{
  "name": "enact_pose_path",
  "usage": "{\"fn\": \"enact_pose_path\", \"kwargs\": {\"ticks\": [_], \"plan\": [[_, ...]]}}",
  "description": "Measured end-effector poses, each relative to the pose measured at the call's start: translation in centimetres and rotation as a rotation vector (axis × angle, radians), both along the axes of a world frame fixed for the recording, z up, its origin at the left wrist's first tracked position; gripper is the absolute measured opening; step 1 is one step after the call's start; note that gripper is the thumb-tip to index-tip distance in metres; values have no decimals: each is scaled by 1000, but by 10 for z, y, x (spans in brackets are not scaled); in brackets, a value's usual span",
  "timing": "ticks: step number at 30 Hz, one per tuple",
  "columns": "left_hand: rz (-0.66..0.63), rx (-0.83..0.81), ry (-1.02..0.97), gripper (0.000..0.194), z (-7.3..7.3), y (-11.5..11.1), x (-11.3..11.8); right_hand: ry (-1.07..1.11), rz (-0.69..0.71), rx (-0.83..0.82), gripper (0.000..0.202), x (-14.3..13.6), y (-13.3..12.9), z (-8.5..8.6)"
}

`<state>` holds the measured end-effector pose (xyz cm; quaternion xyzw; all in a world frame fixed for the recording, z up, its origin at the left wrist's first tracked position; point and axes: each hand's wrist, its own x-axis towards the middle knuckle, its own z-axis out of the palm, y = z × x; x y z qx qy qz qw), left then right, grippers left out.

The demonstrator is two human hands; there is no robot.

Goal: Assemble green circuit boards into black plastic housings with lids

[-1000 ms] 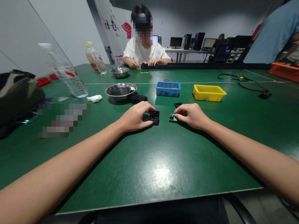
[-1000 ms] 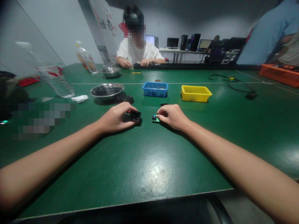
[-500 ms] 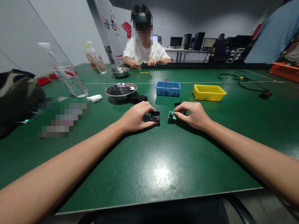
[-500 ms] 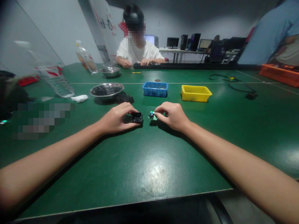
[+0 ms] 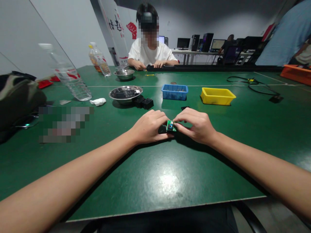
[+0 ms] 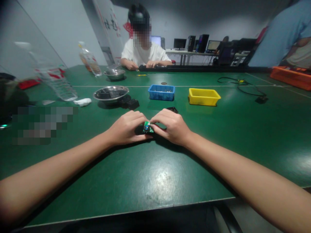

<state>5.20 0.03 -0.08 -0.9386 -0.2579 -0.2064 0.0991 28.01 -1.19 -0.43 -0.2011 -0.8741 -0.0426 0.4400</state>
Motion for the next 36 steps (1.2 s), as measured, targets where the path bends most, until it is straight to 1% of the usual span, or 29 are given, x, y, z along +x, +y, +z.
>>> {"fn": "enact_pose_path", "kwargs": {"ticks": [4, 15, 20, 25, 30, 36], "plan": [[-3, -29, -24, 33, 0, 1, 0, -21, -7, -2, 10, 1, 1, -1], [-11, -16, -20, 32, 1, -1, 0, -60, 20, 9, 7, 1, 3, -5], [-17, 3, -13, 34, 1, -1, 1, -72, 12, -47, 9, 0, 5, -8], [-5, 4, 8, 32, 1, -2, 1, -101, -8, -92, 9, 0, 3, -7], [-19, 23, -10, 31, 1, -2, 1, -87, 6, -114, 10, 1, 2, -6], [7, 15, 14, 30, 1, -3, 2, -82, 20, -153, 7, 1, 2, -5]]}}
